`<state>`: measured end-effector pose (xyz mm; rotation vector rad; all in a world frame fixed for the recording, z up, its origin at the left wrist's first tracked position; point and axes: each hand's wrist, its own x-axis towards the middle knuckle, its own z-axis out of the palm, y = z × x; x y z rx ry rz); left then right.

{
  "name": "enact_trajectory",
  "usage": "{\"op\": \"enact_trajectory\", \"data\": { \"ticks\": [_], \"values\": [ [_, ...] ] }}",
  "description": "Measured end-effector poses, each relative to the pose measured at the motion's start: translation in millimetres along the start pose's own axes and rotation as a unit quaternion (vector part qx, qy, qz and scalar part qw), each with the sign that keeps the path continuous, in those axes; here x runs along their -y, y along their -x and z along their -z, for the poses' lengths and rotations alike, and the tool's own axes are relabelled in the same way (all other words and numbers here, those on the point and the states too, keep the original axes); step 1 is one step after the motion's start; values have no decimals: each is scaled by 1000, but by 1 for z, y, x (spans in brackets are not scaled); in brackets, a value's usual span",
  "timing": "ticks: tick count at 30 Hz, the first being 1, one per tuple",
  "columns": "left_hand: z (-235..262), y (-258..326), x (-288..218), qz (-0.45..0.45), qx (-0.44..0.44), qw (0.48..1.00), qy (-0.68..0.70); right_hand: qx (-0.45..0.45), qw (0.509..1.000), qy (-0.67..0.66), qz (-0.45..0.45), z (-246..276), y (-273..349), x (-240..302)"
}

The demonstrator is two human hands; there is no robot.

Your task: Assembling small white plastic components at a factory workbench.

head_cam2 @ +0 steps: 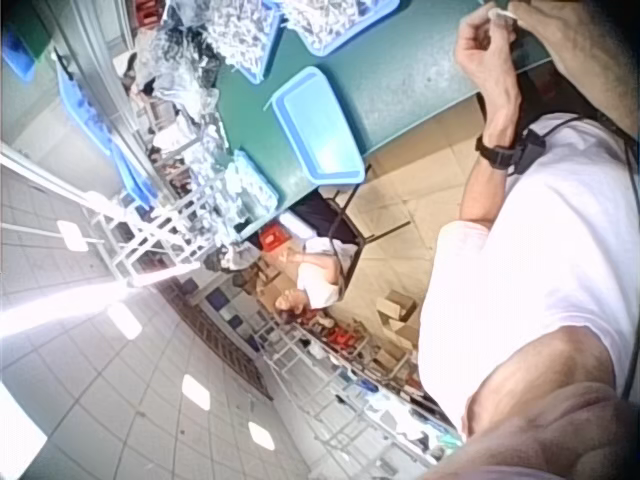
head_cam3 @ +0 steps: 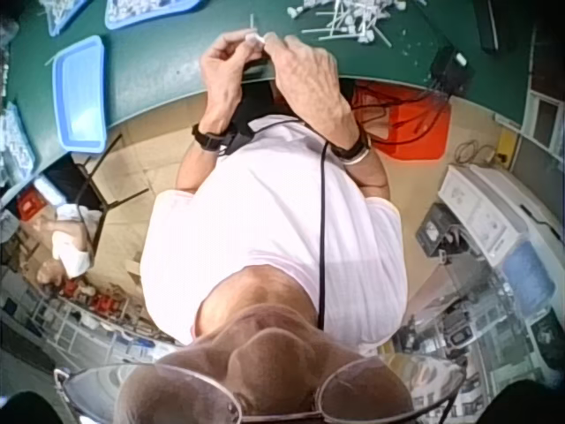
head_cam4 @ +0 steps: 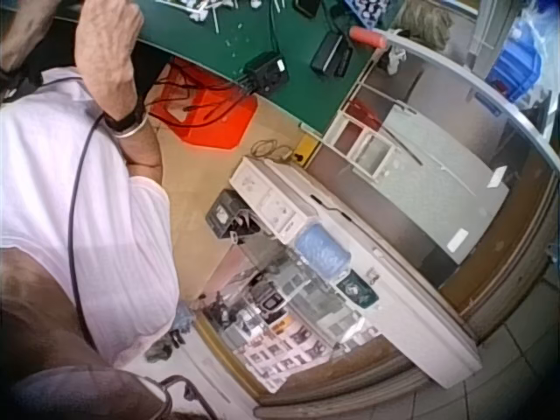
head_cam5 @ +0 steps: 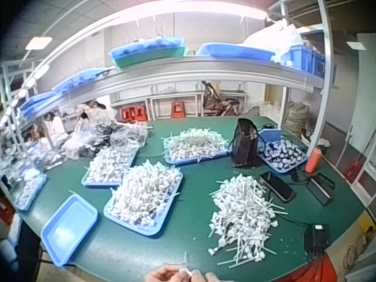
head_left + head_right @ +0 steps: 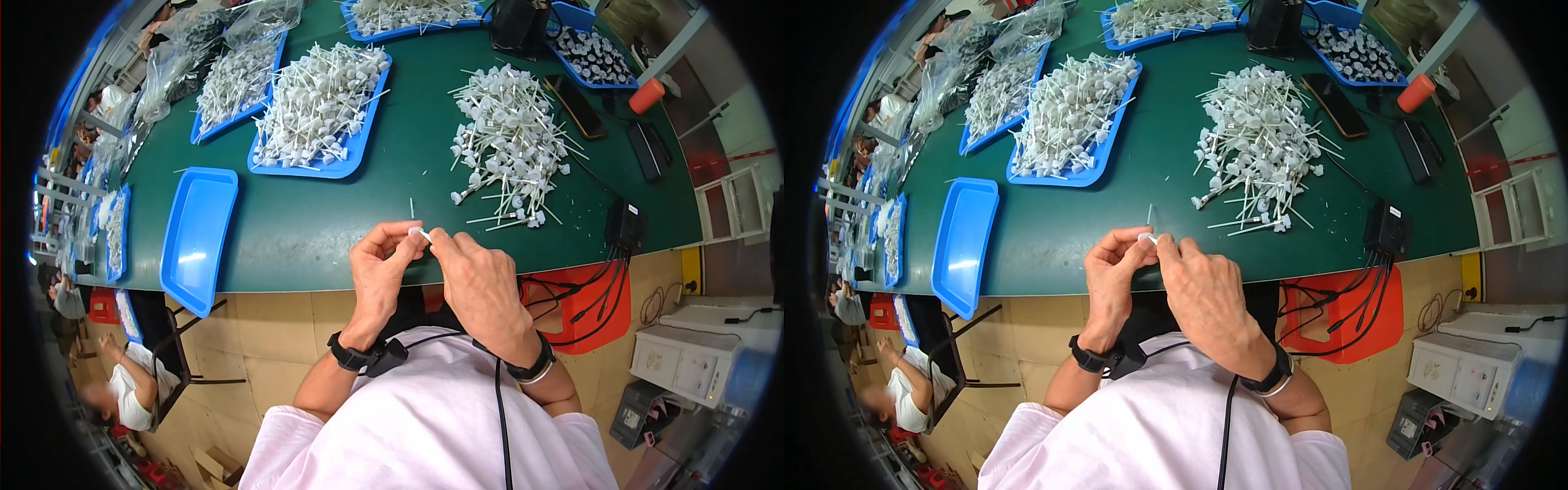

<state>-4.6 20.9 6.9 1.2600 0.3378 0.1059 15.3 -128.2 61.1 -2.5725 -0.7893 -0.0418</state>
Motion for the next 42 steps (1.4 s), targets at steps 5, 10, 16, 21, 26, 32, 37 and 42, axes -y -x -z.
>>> {"op": "enact_trajectory", "data": {
  "ticks": [5, 10, 16, 21, 26, 32, 37, 42],
  "values": [
    [-2, 1, -1, -12, -5, 1000, -15, -1, 1000, 4, -9, -1, -1, 3],
    [-1, 1, 5, -41, -10, 998, -40, 15, 1000, 24, -13, 0, -2, 5],
    [5, 2, 4, -45, -1, 998, -52, 41, 999, 31, -12, 1, -8, 7],
    [9, -2, -10, 34, 31, 999, 25, -23, 1000, 6, -15, 6, -3, 4],
    [13, -4, -18, 63, 51, 996, 45, -61, 998, 3, -23, 14, 1, -1],
    [14, -8, -19, 51, 44, 997, 38, -73, 997, -11, -20, 10, 1, 3],
    [15, -10, -15, 7, 30, 999, 19, -79, 997, -14, 20, 13, -9, 13],
    [14, -8, -15, -18, 14, 1000, 7, -45, 998, 7, 35, 5, -16, 11]
  ]
}}
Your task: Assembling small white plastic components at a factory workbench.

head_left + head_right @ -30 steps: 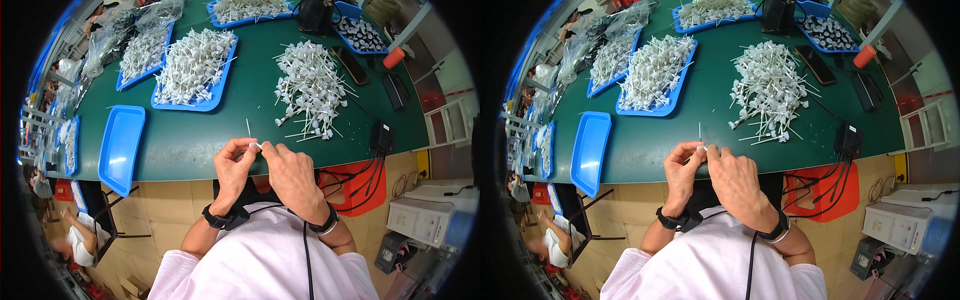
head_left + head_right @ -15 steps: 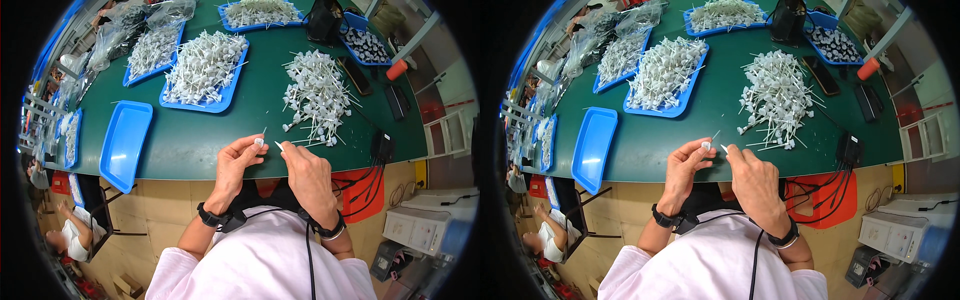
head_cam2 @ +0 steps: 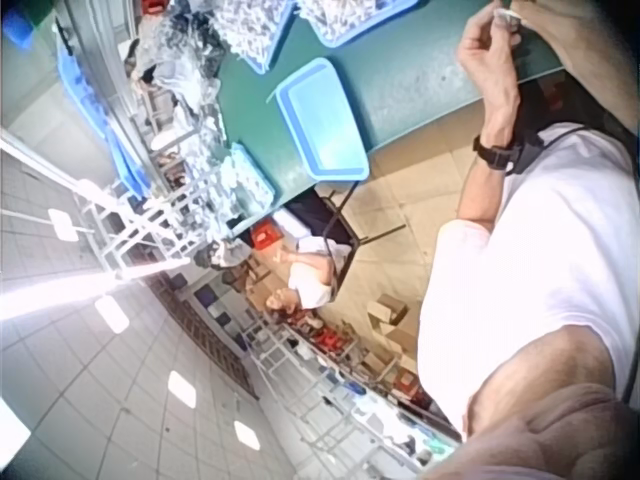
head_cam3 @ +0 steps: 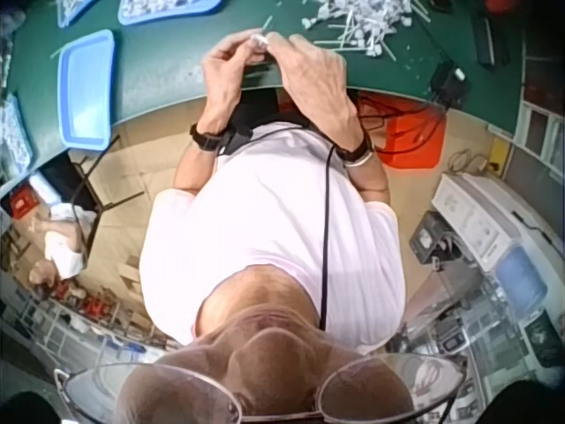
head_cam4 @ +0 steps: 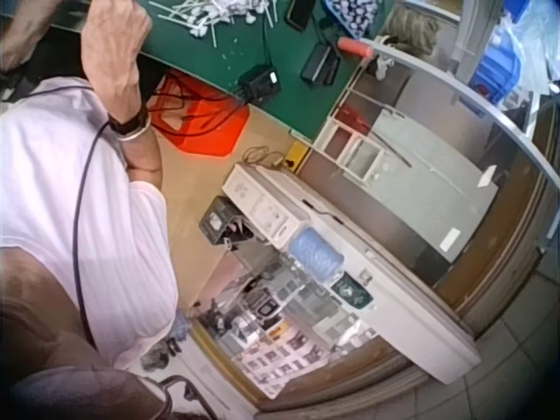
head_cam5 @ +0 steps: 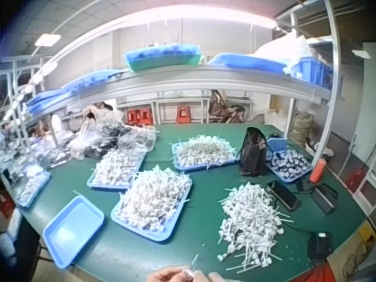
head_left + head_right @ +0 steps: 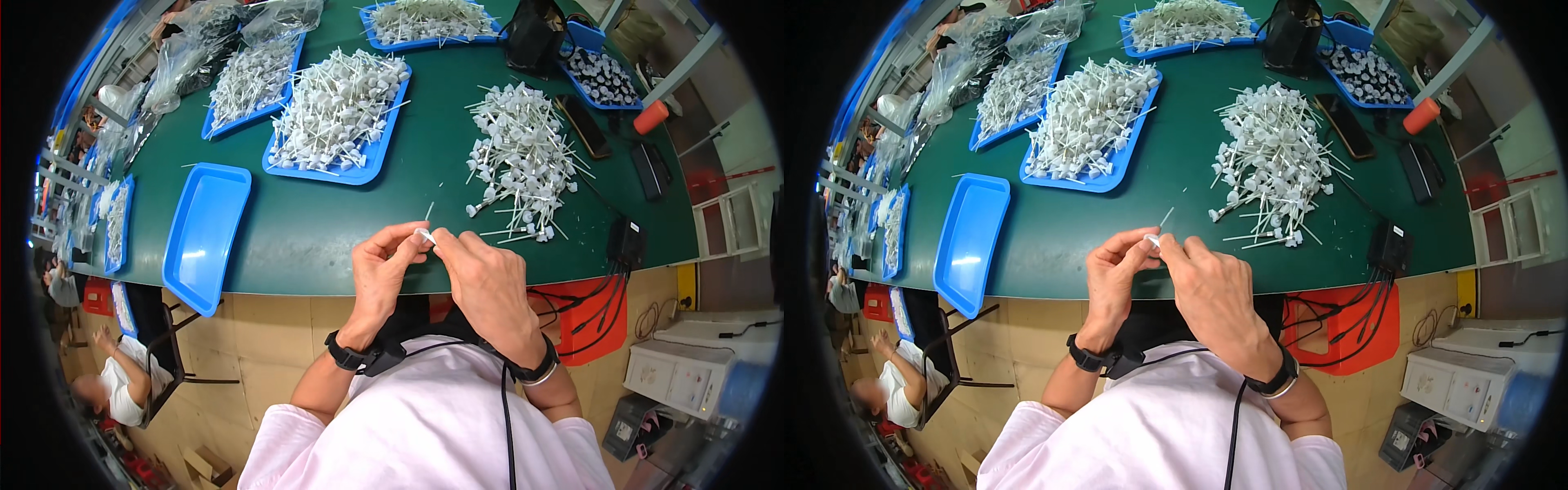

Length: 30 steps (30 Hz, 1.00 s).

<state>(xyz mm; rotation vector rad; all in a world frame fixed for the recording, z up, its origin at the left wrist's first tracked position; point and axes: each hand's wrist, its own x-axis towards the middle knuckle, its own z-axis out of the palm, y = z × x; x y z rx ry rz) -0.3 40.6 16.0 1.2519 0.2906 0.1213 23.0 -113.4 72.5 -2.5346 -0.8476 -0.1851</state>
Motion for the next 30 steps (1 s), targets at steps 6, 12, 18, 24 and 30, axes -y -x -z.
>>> {"op": "enact_trajectory", "data": {
  "ticks": [6, 12, 18, 24, 30],
  "values": [
    [2, 0, 3, -14, 0, 999, -29, 20, 1000, 12, -6, -4, -1, 1],
    [-2, 1, 3, -35, -15, 997, -65, 33, 998, 41, -17, -8, -1, 6],
    [1, 3, 8, -50, -17, 990, -128, 65, 995, 76, -17, -4, -4, 9],
    [-3, 8, 6, -79, -32, 981, -176, 101, 993, 64, -3, 3, -11, 6],
    [6, -12, -23, -185, -41, 941, -281, 10, 999, -44, 4, 9, -11, -6]
  ]
}}
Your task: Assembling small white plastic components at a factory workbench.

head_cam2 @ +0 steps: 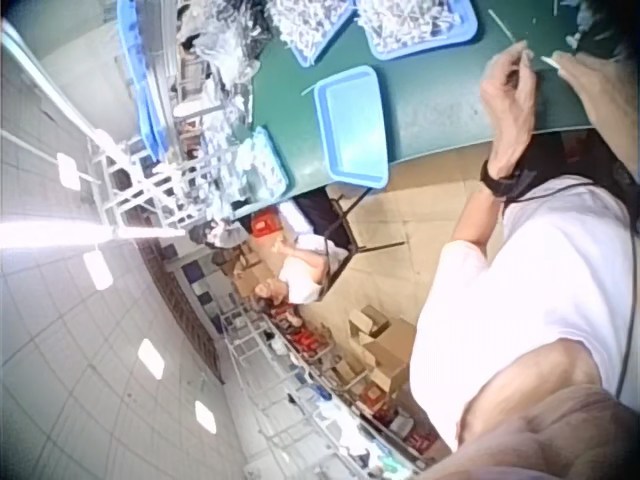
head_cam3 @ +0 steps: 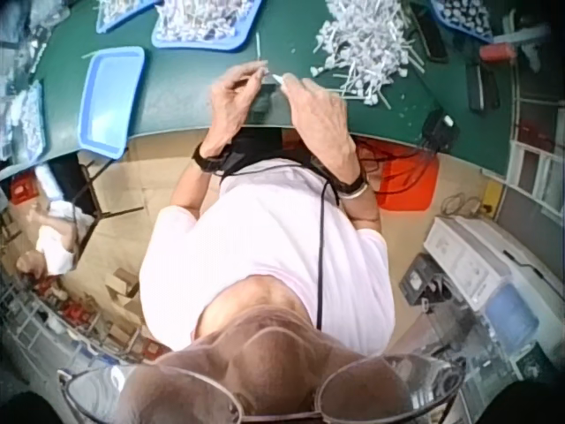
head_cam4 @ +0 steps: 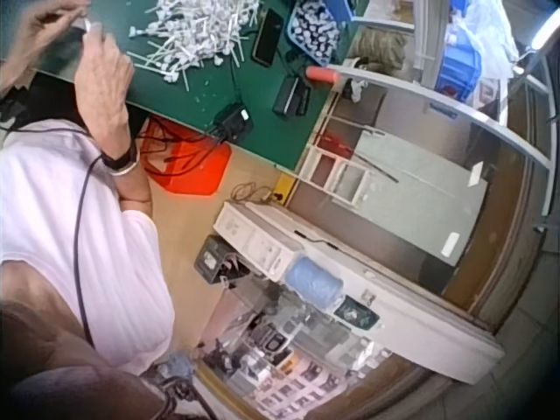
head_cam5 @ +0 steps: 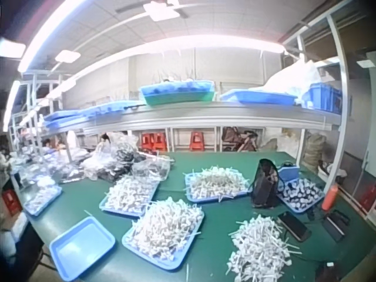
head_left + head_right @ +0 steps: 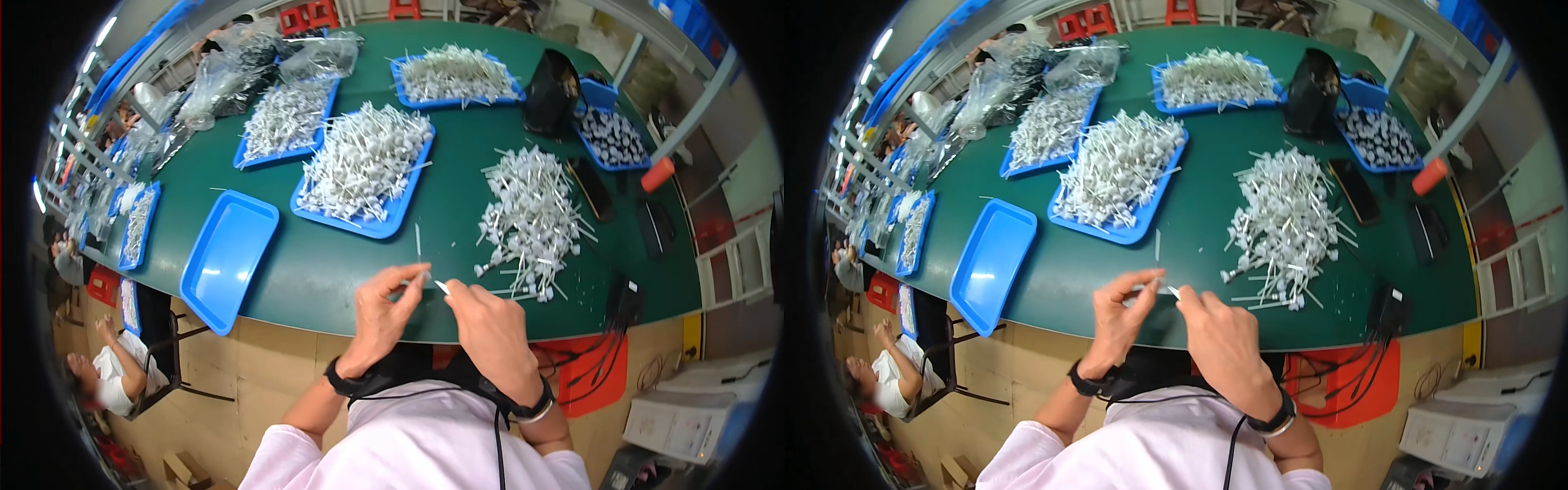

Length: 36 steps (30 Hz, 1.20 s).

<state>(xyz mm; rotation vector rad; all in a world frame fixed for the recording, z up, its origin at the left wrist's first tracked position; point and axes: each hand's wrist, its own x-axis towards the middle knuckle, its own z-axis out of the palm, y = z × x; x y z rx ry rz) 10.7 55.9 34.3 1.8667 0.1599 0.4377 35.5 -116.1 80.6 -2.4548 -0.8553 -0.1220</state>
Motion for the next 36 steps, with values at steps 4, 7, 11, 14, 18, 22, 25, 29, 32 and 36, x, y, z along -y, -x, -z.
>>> {"op": "enact_trajectory", "data": {
  "ticks": [4, 7, 11, 14, 18, 22, 25, 29, 32, 36],
  "values": [
    [31, -81, -5, -207, -84, 963, -149, -53, 998, 10, -33, 15, 17, -22],
    [52, -161, 13, -322, -165, 879, -311, -49, 995, -43, -80, 14, 35, -29],
    [67, -230, 62, -268, -122, 860, -418, -75, 991, -44, -101, 18, 65, -48],
    [45, -218, 37, -289, -108, 864, -398, -106, 978, -58, -172, 28, 90, -62],
    [-29, -109, -1, -241, 57, 948, -198, -136, 966, -74, -207, 29, 105, -78],
    [-61, -60, -7, -273, 244, 898, -243, -140, 969, -91, -181, 30, 96, -77],
    [-67, -57, 9, -283, 291, 880, -248, -148, 973, -98, -149, 26, 90, -73],
    [-69, -59, 15, -267, 308, 887, -219, -128, 979, -104, -121, 21, 84, -65],
    [-56, -48, -8, -95, 339, 929, -116, -112, 982, -116, -100, 22, 79, -57],
    [-26, -25, -12, 87, 318, 940, 92, -95, 980, -157, -73, 21, 62, -42]
  ]
}}
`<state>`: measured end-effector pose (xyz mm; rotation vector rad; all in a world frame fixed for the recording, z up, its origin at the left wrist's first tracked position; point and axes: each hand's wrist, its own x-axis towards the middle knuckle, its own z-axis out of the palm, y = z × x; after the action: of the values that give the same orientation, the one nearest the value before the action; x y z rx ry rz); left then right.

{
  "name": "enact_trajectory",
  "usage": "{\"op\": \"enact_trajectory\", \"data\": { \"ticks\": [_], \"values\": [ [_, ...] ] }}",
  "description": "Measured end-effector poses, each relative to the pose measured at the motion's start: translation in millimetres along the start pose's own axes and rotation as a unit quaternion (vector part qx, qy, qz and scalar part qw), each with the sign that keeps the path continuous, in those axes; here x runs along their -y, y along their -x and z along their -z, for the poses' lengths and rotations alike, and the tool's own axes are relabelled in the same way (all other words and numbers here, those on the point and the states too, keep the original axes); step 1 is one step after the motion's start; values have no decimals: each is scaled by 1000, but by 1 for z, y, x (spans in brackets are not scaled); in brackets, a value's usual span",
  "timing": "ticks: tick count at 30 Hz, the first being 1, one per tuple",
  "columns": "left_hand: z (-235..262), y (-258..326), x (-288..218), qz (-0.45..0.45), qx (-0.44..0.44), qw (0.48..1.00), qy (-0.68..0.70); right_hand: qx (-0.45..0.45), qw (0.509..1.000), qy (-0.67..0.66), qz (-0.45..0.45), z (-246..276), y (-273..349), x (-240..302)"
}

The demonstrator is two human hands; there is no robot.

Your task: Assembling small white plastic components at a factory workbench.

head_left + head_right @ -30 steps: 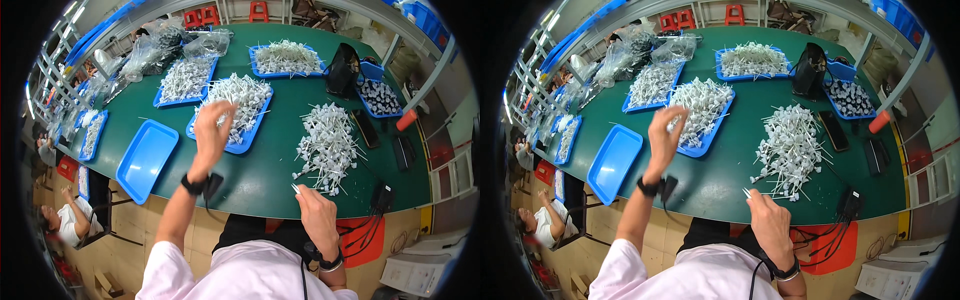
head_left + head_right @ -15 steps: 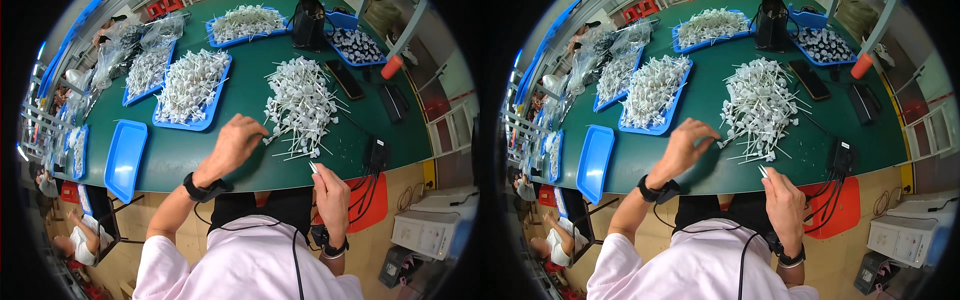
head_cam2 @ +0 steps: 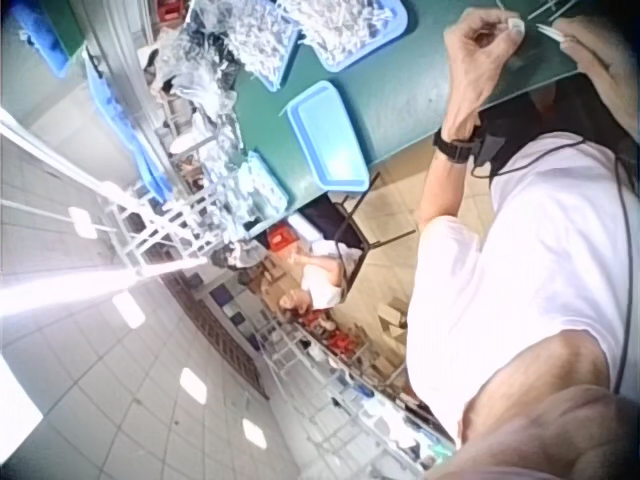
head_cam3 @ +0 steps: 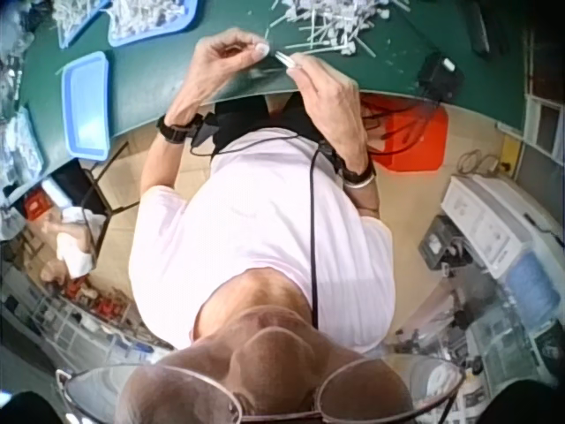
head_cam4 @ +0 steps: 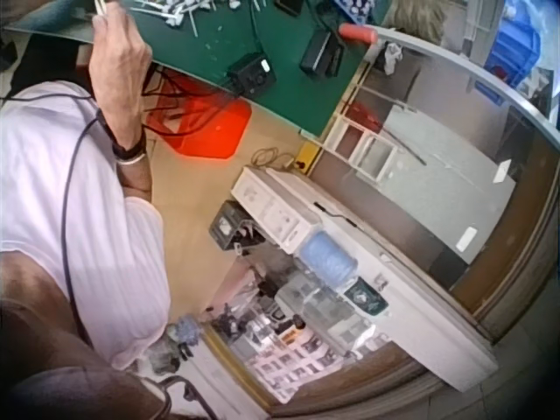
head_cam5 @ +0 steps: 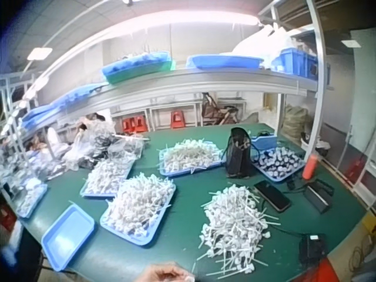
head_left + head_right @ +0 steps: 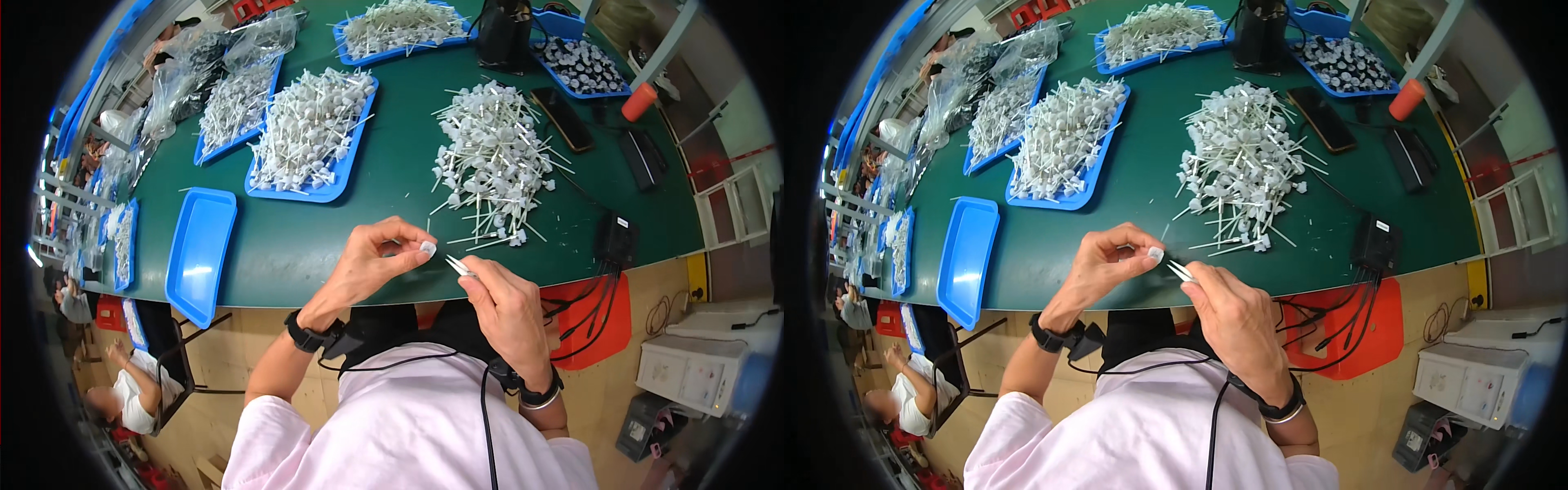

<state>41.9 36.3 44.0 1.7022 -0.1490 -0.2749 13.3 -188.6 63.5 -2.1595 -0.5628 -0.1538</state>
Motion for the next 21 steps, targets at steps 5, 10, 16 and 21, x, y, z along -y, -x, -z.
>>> {"op": "enact_trajectory", "data": {
  "ticks": [5, 10, 16, 21],
  "values": [
    [7, 30, 14, 69, -37, 978, 192, 61, 998, -7, 8, -22, -16, 18],
    [0, 40, 21, 50, -63, 970, 229, 39, 998, 29, 43, -41, -21, 21],
    [-5, 40, 22, 47, -106, 965, 234, 52, 994, 88, 47, -41, -21, 22],
    [-10, 41, 22, 44, -126, 964, 230, 57, 992, 95, 54, -40, -21, 22]
  ]
}}
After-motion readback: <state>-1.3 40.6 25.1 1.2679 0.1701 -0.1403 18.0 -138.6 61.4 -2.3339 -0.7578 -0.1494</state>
